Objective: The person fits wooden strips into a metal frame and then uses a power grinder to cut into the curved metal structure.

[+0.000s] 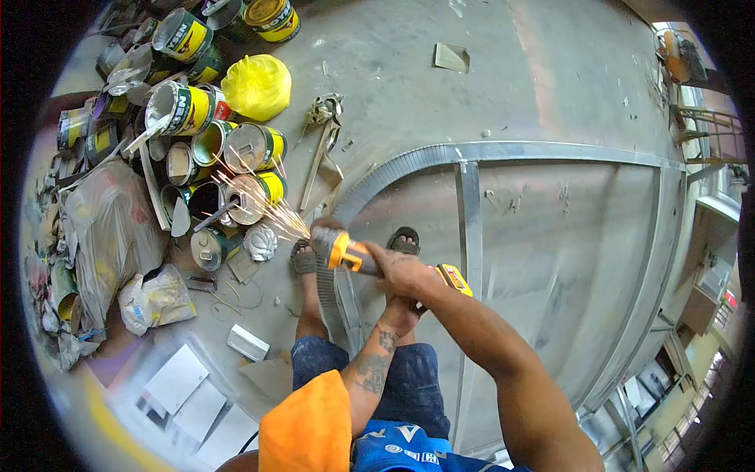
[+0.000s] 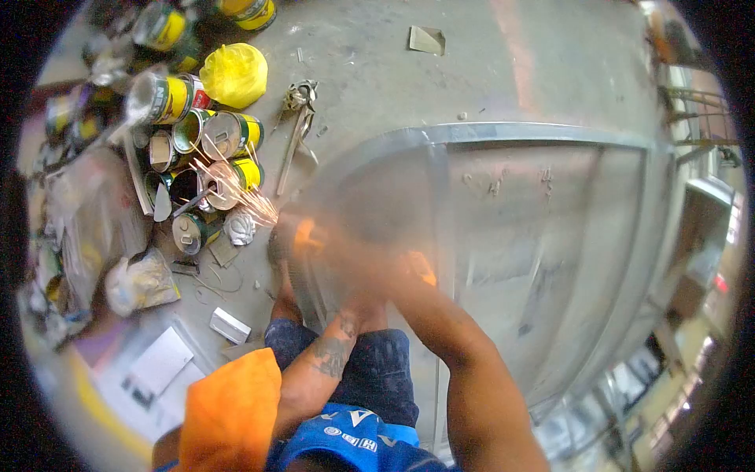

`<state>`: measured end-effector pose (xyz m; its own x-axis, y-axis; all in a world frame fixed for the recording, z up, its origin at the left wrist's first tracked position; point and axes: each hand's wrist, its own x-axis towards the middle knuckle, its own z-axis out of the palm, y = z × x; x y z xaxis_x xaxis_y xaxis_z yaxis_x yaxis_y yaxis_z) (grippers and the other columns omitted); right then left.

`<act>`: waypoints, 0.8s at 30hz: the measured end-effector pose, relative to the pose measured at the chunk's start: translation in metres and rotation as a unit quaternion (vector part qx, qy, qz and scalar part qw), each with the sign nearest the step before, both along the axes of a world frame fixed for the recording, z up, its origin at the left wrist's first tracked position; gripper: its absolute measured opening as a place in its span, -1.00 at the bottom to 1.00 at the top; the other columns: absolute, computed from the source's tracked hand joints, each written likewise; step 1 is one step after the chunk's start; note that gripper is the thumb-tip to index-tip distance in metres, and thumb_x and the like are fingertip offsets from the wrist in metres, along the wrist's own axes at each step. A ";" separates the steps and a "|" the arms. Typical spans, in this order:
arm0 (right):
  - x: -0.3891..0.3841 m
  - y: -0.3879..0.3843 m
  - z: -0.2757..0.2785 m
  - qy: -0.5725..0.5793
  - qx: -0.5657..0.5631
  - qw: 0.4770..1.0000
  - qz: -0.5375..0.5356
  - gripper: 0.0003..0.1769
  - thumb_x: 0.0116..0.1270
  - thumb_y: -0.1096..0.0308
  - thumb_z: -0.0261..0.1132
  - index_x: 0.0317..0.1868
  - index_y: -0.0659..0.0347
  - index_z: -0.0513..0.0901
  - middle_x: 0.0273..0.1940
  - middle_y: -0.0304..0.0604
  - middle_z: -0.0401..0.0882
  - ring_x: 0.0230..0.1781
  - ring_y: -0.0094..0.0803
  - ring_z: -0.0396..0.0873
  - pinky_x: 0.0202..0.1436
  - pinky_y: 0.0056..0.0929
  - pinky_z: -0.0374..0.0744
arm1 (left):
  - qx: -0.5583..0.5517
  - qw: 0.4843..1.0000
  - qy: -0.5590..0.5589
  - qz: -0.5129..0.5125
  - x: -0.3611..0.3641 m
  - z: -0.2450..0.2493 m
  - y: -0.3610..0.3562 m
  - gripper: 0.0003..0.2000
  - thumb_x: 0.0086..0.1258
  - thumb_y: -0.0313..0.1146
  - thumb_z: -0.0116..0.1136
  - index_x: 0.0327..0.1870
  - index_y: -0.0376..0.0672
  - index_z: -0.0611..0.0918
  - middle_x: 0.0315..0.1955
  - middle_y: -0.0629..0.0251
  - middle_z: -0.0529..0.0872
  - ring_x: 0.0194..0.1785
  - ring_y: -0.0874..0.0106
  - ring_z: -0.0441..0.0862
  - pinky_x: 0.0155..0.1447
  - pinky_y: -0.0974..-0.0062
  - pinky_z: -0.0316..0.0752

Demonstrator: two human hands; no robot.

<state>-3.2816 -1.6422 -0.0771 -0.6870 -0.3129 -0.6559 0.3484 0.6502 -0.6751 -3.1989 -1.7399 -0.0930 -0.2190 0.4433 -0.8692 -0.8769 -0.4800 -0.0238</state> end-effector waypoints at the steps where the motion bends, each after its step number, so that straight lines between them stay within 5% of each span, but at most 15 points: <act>1: 0.007 0.010 -0.010 -0.001 -0.002 1.000 0.000 0.03 0.19 0.20 0.43 0.58 -0.15 0.01 0.12 0.36 0.59 0.16 0.23 0.59 0.20 0.04 0.54 | 0.004 0.999 0.023 -0.042 -0.004 -0.006 0.005 -0.53 0.50 -0.31 0.07 0.37 -0.31 0.46 0.24 0.16 0.61 0.30 0.35 0.54 0.42 0.36 0.36; 3: -0.003 0.039 -0.011 -0.071 0.063 0.985 -0.141 0.07 0.18 0.20 0.45 0.58 -0.12 -0.03 0.09 0.38 0.60 0.15 0.28 0.58 0.16 0.05 0.56 | 0.018 0.984 0.084 -0.155 -0.018 -0.024 0.024 -0.55 0.50 -0.31 0.08 0.35 -0.30 0.48 0.22 0.16 0.63 0.28 0.35 0.55 0.41 0.36 0.38; 5: 0.014 0.069 -0.041 -0.021 0.160 0.953 -0.256 0.06 0.18 0.29 0.43 0.58 -0.11 -0.05 -0.08 0.28 0.67 -0.10 0.17 0.70 -0.05 -0.03 0.65 | 0.039 0.949 0.157 -0.270 -0.037 -0.040 0.046 -0.56 0.49 -0.31 0.09 0.33 -0.29 0.50 0.20 0.17 0.65 0.26 0.34 0.57 0.40 0.36 0.39; 7: 0.009 0.100 -0.038 -0.006 0.025 0.892 -0.452 0.00 0.19 0.38 0.36 0.55 -0.03 -0.03 -0.24 0.07 0.62 -0.36 -0.11 0.67 -0.27 -0.17 0.65 | 0.046 0.910 0.213 -0.353 -0.057 -0.047 0.069 -0.57 0.48 -0.31 0.10 0.31 -0.28 0.53 0.18 0.17 0.66 0.25 0.34 0.59 0.39 0.36 0.41; 9: 0.008 0.116 -0.038 0.024 -0.047 0.834 -0.549 -0.06 0.18 0.43 0.31 0.52 0.07 0.00 -0.31 -0.11 0.53 -0.47 -0.34 0.55 -0.40 -0.29 0.60 | 0.007 0.871 0.206 -0.447 -0.089 -0.001 0.080 -0.64 0.46 -0.35 0.10 0.24 -0.19 0.61 0.07 0.24 0.74 0.12 0.33 0.68 0.31 0.40 0.47; 13: 0.016 0.085 -0.018 0.044 0.049 0.877 -0.476 -0.08 0.14 0.43 0.31 0.51 0.11 0.09 -0.19 0.03 0.57 -0.42 -0.24 0.60 -0.35 -0.27 0.62 | 0.027 0.902 0.214 -0.375 -0.049 -0.027 0.062 -0.63 0.47 -0.26 0.12 0.25 -0.14 0.60 0.09 0.26 0.73 0.18 0.35 0.63 0.33 0.33 0.44; 14: 0.024 0.074 -0.021 0.030 0.039 0.911 -0.409 -0.07 0.14 0.40 0.35 0.51 0.04 0.10 -0.08 0.14 0.59 -0.26 -0.11 0.66 -0.15 -0.20 0.64 | -0.002 0.915 0.224 -0.335 -0.036 -0.025 0.050 -0.61 0.47 -0.22 0.13 0.25 -0.12 0.60 0.09 0.27 0.72 0.20 0.36 0.61 0.33 0.32 0.43; 15: 0.039 0.060 -0.043 0.137 0.042 0.936 -0.321 -0.05 0.16 0.37 0.38 0.53 -0.06 0.09 0.03 0.27 0.61 -0.03 0.11 0.67 0.09 -0.07 0.59 | -0.014 0.927 0.225 -0.301 -0.025 -0.023 0.037 -0.61 0.46 -0.22 0.14 0.26 -0.13 0.59 0.09 0.28 0.72 0.20 0.37 0.61 0.33 0.31 0.43; 18: 0.041 -0.001 -0.011 -0.018 0.067 0.990 -0.126 -0.04 0.19 0.33 0.40 0.55 -0.12 0.08 0.14 0.35 0.57 0.16 0.28 0.56 0.22 0.07 0.52 | -0.069 0.940 0.255 -0.215 0.015 -0.005 -0.013 -0.59 0.46 -0.21 0.14 0.27 -0.13 0.58 0.08 0.29 0.72 0.21 0.39 0.60 0.32 0.31 0.42; 20: 0.036 -0.041 0.028 -0.064 0.066 0.996 -0.003 -0.01 0.21 0.30 0.41 0.55 -0.16 0.03 0.14 0.22 0.60 0.15 0.23 0.57 0.21 0.06 0.54 | -0.124 0.908 0.331 -0.225 0.034 0.015 -0.040 -0.58 0.45 -0.20 0.14 0.28 -0.13 0.58 0.08 0.30 0.72 0.22 0.40 0.59 0.32 0.31 0.42; 24: 0.066 -0.081 0.031 -0.068 0.059 0.986 0.143 -0.06 0.25 0.30 0.38 0.54 -0.18 0.04 0.14 0.16 0.62 0.13 0.18 0.61 0.14 0.08 0.58 | -0.250 0.765 0.516 -0.293 0.059 0.050 -0.068 -0.56 0.45 -0.19 0.14 0.29 -0.14 0.56 0.08 0.31 0.72 0.23 0.42 0.58 0.31 0.30 0.41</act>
